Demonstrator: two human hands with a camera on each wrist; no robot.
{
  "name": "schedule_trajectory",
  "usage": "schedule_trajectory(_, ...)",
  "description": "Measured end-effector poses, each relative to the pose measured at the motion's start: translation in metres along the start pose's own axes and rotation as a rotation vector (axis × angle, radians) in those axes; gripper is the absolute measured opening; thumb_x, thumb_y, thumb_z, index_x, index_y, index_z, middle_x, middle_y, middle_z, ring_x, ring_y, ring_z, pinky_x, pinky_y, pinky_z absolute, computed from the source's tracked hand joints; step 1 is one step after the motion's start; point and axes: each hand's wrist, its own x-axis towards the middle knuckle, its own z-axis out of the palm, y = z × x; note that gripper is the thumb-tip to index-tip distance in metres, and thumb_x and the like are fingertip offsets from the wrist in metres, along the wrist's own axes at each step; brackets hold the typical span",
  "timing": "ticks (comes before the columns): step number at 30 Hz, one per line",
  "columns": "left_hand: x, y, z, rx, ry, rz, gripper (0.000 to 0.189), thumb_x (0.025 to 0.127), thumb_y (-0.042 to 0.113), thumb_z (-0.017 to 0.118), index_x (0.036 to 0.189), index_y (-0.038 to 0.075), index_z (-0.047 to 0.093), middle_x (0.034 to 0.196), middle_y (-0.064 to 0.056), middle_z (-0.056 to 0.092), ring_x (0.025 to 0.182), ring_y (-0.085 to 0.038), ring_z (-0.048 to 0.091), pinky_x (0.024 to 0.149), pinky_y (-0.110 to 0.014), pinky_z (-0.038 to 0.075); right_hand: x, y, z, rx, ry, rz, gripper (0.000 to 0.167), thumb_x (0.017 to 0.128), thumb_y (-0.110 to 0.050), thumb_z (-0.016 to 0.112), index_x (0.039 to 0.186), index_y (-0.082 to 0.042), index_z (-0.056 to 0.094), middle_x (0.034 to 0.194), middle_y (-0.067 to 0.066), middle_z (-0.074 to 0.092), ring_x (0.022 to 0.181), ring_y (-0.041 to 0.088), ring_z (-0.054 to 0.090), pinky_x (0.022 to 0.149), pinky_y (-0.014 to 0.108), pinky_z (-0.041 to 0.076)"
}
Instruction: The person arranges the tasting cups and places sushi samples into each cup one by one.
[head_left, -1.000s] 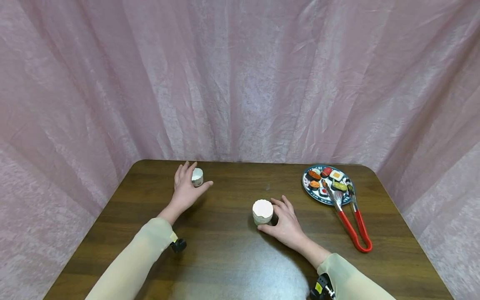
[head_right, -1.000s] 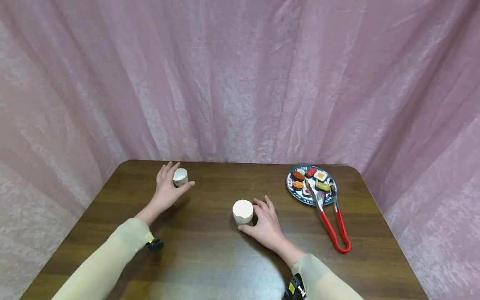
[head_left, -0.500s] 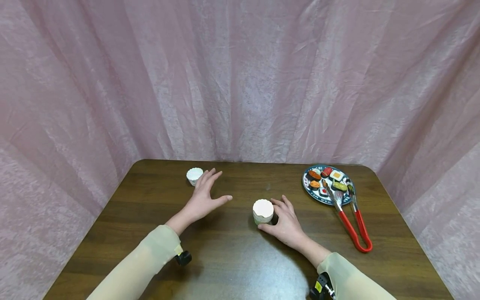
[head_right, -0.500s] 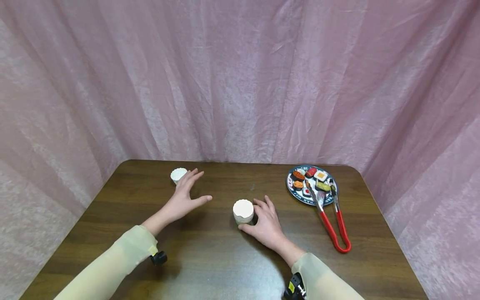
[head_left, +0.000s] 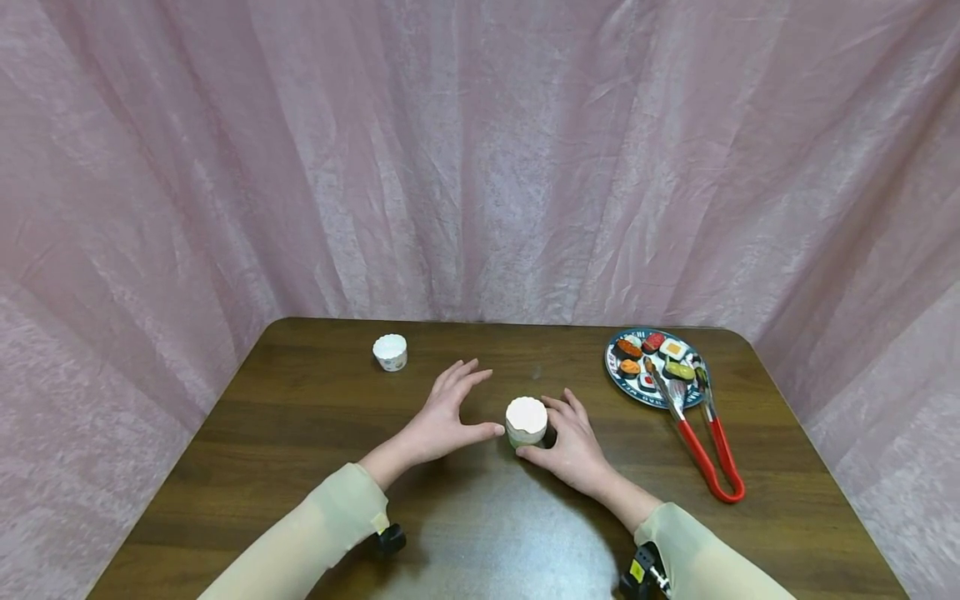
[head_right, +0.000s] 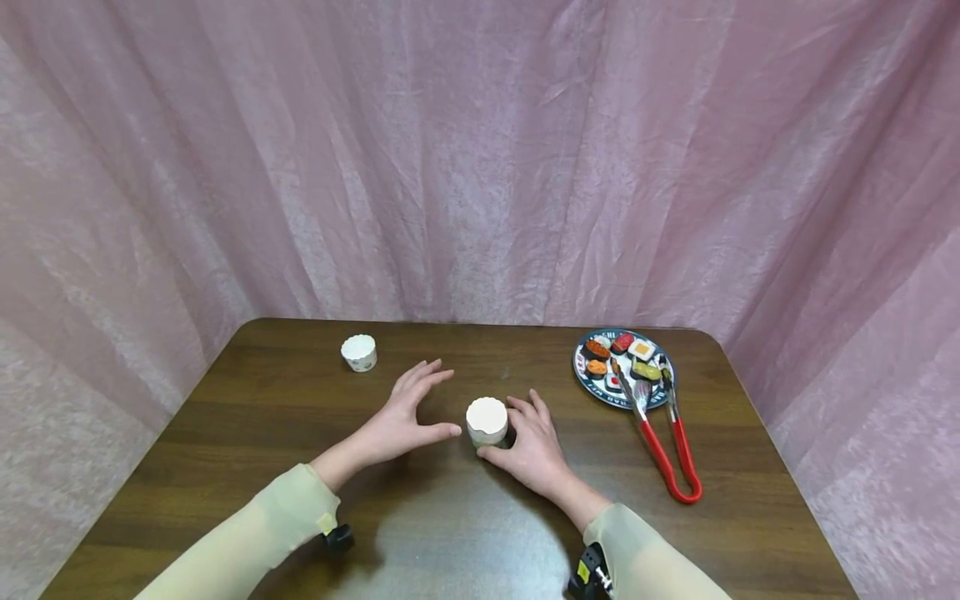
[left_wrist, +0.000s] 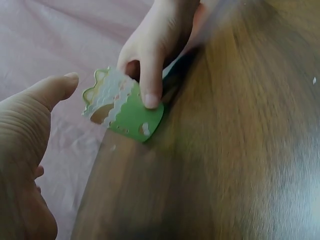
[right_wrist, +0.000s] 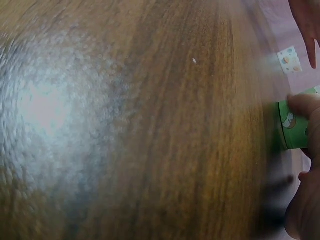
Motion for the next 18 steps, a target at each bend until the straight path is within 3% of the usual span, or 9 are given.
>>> schedule_trajectory(11,0.011,0.009,0.023,-0.003,-0.058,0.039,0.086,0.083,0.052,0.082,0.154,0.017,0.046,0.166,-0.005,0.027,0.155,-0.03,0.008,0.116,-0.066,0.021,-0.001,0.004,-0.001,-0.047,0.004,-0.031,0.067,0.079,-0.041,0.088,0.131,-0.006,0.066,0.153,0.015,0.048,0.153,0.042,0.013,0.118,0.066,0.019)
schedule_trajectory(18,0.014,0.011,0.032,-0.02,-0.083,0.026,0.084,0.085,0.05,0.08,0.154,0.017,0.046,0.165,-0.007,0.028,0.155,-0.035,0.009,0.116,-0.067,0.02,-0.001,0.003,0.0,-0.056,-0.008,-0.03,0.067,0.079,-0.041,0.087,0.132,-0.006,0.066,0.153,0.016,0.048,0.153,0.043,0.013,0.118,0.066,0.019)
